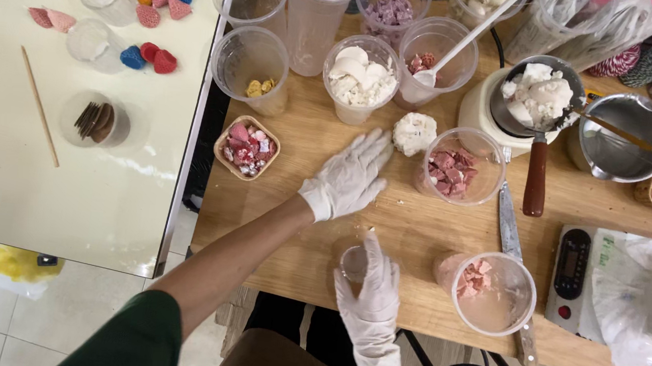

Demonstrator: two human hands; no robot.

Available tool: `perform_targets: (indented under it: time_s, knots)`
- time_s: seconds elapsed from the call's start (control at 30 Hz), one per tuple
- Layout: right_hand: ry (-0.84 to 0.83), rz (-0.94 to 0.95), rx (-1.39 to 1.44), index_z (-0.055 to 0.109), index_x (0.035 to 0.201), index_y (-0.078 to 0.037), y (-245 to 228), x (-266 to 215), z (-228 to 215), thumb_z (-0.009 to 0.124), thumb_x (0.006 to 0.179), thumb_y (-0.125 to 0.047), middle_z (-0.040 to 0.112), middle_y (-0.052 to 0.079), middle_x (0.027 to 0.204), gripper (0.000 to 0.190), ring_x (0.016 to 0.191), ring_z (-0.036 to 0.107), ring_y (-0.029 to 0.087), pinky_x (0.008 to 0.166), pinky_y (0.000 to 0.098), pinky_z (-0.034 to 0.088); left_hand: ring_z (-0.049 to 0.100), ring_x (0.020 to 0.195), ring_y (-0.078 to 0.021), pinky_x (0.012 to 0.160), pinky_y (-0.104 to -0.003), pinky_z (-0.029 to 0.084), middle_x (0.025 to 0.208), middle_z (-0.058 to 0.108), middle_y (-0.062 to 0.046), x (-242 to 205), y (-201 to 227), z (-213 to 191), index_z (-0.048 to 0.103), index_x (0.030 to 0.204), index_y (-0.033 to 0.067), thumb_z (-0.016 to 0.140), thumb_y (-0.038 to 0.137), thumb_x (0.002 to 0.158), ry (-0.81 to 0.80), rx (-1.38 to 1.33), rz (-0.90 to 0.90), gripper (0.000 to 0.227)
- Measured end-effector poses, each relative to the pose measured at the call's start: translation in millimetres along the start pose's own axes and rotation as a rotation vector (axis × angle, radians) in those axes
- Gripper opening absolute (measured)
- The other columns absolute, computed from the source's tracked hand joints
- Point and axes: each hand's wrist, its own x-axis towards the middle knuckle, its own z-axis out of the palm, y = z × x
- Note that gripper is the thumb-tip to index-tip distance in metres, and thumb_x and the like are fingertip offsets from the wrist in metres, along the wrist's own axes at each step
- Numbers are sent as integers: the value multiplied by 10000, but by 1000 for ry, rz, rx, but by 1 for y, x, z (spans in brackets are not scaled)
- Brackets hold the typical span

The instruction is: The person prepares decorative wax elements by sorting colored wax pieces into small containers, rolling a blue piece of material by hand, and using a heat tool to soften or adhere pieces to a white wax base.

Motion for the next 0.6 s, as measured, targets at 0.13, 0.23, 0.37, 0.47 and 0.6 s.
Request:
perform_targets:
  time_s: [0.13, 0.23, 0.37, 0.47, 0.6]
  knots:
    - [93, -61, -13, 360, 1549, -48, 5, 3, -18, 822, 813, -158, 649, 152, 1237, 876, 1096, 645, 309, 1001, 461, 493, 348, 1488, -385, 1253, -490, 250, 1560, 404, -256, -38, 19, 0, 467, 1459, -59, 535, 282, 1002, -101, -23, 261, 574]
    - [152, 38, -28, 438, 1511, -58, -5, -1, -31, 845, 793, -121, 651, 147, 1228, 828, 1078, 626, 313, 950, 411, 510, 430, 1458, -363, 1252, -479, 293, 1528, 479, -234, -61, 28, -7, 510, 1442, -49, 552, 218, 986, -118, -238, 368, 530]
    - [176, 49, 23, 454, 1494, -51, -14, 0, -42, 844, 774, -97, 648, 151, 1283, 820, 1108, 618, 316, 980, 417, 505, 512, 1392, -342, 1229, -466, 337, 1443, 577, -210, -65, 14, -34, 568, 1383, -11, 592, 131, 943, 56, -314, 50, 463]
    - [165, -8, 17, 449, 1500, -44, -15, 1, -45, 835, 784, -86, 629, 161, 1325, 815, 1163, 601, 338, 1009, 427, 494, 571, 1385, -278, 1214, -399, 426, 1443, 633, -133, -106, 6, -75, 613, 1376, 86, 592, 111, 1027, 271, -467, -340, 351]
    - [126, 28, 2, 479, 1488, -56, -10, 7, -43, 847, 788, -88, 632, 149, 1287, 792, 1123, 607, 319, 998, 433, 493, 641, 1373, -245, 1178, -350, 503, 1417, 697, -95, -173, 32, -113, 657, 1350, 142, 606, 153, 1053, 340, -458, -634, 302]
